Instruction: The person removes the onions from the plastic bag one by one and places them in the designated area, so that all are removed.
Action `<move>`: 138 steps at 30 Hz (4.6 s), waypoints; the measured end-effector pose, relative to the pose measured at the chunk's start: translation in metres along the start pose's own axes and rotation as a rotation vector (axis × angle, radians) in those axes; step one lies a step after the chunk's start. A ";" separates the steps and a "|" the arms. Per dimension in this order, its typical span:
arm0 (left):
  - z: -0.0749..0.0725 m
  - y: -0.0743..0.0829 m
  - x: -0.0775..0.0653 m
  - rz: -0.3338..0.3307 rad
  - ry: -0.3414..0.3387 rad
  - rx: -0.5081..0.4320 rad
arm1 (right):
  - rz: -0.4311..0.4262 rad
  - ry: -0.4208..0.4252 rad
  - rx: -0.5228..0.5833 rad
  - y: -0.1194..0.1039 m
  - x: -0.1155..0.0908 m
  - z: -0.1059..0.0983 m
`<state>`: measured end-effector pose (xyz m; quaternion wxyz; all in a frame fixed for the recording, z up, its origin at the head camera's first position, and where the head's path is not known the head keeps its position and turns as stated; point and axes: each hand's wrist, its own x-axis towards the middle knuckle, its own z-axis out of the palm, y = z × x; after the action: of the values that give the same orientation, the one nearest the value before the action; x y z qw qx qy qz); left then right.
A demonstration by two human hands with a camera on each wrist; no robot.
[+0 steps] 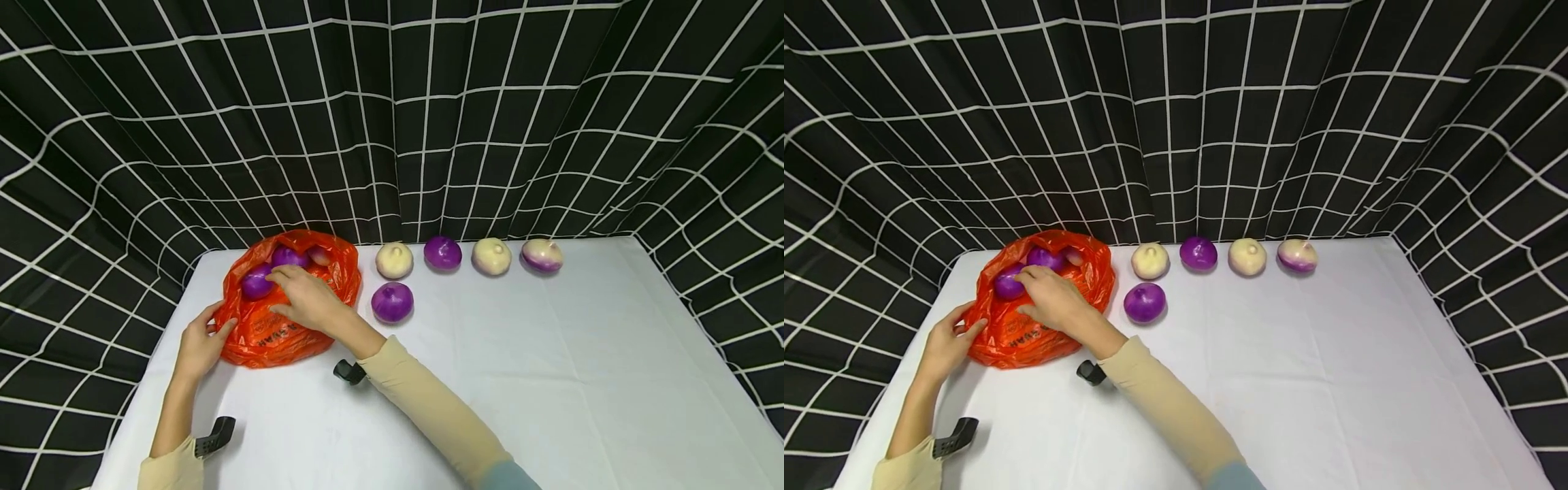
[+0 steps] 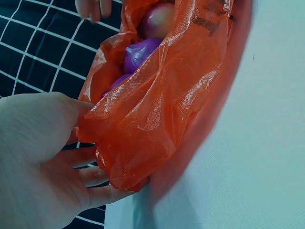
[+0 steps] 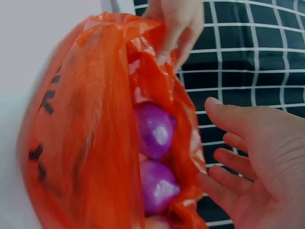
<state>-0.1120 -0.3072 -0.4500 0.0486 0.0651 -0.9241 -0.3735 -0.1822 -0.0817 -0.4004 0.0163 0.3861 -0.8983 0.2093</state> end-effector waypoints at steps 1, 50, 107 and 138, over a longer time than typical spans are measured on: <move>-0.001 0.000 -0.001 -0.001 -0.001 0.003 | 0.006 -0.011 -0.011 -0.003 0.005 0.003; 0.002 -0.003 0.000 0.001 -0.031 -0.049 | 0.243 -0.043 -0.291 -0.026 0.069 0.089; -0.008 0.005 0.001 -0.082 -0.074 0.009 | 0.068 0.201 0.043 0.025 -0.031 -0.062; -0.006 0.005 0.003 -0.083 -0.057 -0.021 | 0.208 0.257 0.187 0.135 -0.128 -0.100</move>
<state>-0.1149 -0.3083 -0.4425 0.0075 0.0921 -0.9175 -0.3868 -0.2005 0.1281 -0.3831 0.0731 0.2611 -0.9004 0.3402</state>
